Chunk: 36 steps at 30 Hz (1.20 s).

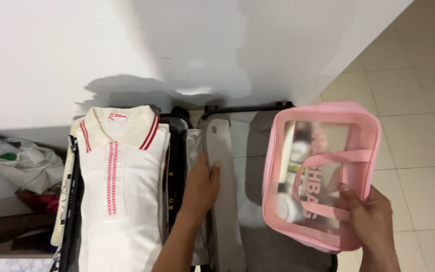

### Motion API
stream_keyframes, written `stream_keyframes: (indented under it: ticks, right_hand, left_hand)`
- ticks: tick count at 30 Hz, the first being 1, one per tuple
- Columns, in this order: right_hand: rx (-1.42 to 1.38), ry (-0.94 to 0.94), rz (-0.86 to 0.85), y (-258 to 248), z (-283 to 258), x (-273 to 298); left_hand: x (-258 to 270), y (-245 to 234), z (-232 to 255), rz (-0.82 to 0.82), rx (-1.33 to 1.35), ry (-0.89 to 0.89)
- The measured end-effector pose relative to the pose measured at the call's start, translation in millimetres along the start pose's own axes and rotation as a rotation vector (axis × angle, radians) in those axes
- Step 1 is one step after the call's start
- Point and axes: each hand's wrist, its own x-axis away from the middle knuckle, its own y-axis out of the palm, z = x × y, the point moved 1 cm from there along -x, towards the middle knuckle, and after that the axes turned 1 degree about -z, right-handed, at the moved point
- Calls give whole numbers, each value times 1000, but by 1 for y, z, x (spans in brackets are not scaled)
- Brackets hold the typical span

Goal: The person unfastens a suitcase divider, takes out a pink travel bag, and places various personal care bottles and tubes on a marble table.

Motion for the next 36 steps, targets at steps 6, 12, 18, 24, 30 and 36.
stream_keyframes:
  ticks: [6,12,18,24,30,36]
  right_hand:
    - [-137,-5,55,-21,-21,3]
    - [33,-52,155,-36,-30,5]
    - [-99,55,129,-38,-22,0]
    - [-94,12,75,-37,-11,-10]
    - [-168,139,-78,-19,14,-32]
    - [-434,226,-378,41,11,-28]
  left_hand:
    - [-13,69,-8,-8,3,-21]
    - [-21,133,-14,-155,-14,-177]
    - [-24,149,-17,-192,-29,-245]
    - [-8,212,-77,-173,62,24]
    - [-3,227,-122,-596,987,-525]
    - [13,144,-83,-545,1153,-525]
